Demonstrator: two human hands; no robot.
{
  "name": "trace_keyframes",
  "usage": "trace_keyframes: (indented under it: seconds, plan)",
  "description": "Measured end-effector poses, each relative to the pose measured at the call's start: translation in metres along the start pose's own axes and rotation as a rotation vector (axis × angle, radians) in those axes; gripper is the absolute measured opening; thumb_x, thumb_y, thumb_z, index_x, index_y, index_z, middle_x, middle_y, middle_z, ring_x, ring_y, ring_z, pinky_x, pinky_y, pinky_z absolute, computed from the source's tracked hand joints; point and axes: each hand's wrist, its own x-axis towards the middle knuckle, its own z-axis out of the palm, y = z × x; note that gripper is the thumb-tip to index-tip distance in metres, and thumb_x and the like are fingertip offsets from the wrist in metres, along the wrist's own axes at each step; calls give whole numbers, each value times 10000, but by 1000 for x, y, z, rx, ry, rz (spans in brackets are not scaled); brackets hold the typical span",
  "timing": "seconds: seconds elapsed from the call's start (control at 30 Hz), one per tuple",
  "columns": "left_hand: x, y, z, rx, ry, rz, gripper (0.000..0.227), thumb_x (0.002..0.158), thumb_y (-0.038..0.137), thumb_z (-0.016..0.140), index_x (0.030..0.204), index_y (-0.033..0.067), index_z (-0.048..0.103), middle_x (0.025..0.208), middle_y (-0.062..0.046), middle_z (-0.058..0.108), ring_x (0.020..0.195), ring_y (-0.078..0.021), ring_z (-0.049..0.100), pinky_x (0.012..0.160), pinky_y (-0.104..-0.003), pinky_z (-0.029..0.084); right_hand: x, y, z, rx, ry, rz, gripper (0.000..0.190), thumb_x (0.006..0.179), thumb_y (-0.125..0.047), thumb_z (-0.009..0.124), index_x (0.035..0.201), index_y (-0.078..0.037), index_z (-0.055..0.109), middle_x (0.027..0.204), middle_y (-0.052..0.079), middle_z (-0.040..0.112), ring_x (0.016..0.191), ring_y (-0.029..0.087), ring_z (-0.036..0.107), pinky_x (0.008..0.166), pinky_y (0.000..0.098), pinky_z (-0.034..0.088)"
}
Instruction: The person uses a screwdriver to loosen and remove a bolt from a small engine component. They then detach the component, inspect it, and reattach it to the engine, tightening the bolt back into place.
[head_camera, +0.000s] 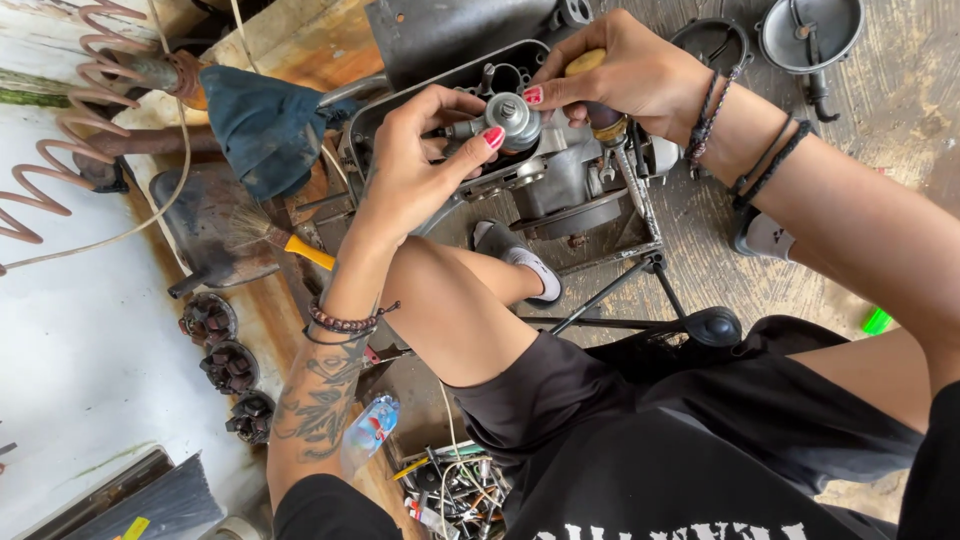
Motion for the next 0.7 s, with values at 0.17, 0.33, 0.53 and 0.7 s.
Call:
trace_keyframes:
  seconds: [0.17,0.33,0.53,0.7]
  plan:
    - [-4,4,6,263,87,208,246,929,241,778,1057,55,681,919,-26,718,627,2,517,518,-148,405,-2,-4,0,-33,-4,52,220,861,-211,861,880,-52,711,689,60,667,510,48,535,348,172,361]
    - [-9,13,8,596,124,331,269,930,322,782,1023,79,714,961,-51,775,824,-196,699,719,-323,532,3,4,-4,-64,9,9,198,877,-193,874,886,-56,730,672,29,633,521,42,537,402,159,394]
    - [-15,17,8,679,125,273,226,921,297,793,996,85,766,960,-29,771,746,-175,694,562,-249,566,10,14,-2,-145,9,-94,153,891,-158,875,898,-64,756,665,23,639,520,41,542,444,153,438]
    - [-19,13,8,844,120,343,255,960,341,776,1006,91,774,961,-45,772,874,-290,697,716,-395,464,12,17,2,-157,34,-118,117,886,-129,871,894,-70,771,710,38,694,557,55,600,502,140,558]
